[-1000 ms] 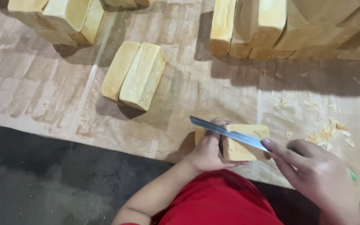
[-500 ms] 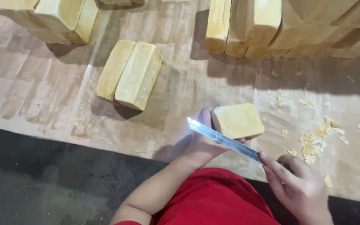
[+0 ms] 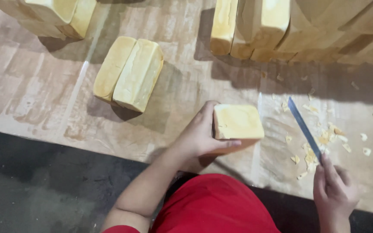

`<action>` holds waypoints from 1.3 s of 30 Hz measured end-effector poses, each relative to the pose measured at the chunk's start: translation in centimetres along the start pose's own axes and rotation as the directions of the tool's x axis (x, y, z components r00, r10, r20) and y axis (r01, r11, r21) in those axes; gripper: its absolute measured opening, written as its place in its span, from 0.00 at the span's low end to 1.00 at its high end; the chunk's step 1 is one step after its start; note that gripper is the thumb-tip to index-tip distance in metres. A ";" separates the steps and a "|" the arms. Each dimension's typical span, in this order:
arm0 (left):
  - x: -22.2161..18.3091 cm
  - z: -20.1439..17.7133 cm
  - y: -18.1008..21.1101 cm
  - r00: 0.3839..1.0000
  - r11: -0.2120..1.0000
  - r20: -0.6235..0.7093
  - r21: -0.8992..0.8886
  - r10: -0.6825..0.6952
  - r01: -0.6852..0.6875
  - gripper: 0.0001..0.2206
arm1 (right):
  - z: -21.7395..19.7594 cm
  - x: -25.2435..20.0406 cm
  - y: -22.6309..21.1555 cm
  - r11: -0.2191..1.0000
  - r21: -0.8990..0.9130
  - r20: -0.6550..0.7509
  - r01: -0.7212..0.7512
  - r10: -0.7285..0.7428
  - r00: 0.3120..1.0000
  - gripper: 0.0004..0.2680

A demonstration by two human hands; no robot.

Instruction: The person uses a knife to trim the crusts off several loaves of bread, rotating each loaf to reach all sides before stacking the finished pieces.

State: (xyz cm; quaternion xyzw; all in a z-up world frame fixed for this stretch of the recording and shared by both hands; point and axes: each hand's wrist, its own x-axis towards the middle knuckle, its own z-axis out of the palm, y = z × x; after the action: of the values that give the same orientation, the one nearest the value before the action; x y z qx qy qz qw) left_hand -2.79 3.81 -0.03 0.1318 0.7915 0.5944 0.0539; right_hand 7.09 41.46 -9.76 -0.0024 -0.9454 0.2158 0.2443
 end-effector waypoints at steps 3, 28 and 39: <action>4.9 -3.1 -0.8 0.929 0.990 0.358 0.133 -0.095 0.050 0.42 | 2.6 0.1 -2.0 0.844 0.504 0.131 -0.184 0.136 0.982 0.11; -11.8 -5.3 -14.9 0.919 0.861 -0.077 0.329 -0.386 0.389 0.59 | 15.5 3.2 -4.4 0.708 0.361 0.677 -0.607 0.248 0.693 0.15; -12.5 -2.2 -15.8 0.919 0.948 -0.293 0.093 -0.266 0.304 0.49 | 15.5 7.0 -8.1 0.684 0.248 0.730 -0.686 0.334 0.597 0.17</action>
State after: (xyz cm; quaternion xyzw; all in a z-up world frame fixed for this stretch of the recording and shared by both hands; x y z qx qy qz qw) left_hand 6.38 -5.72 -15.37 -0.0658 0.8408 0.5370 0.0197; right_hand -5.41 28.55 -15.47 -0.1478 -0.8320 0.5062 -0.1723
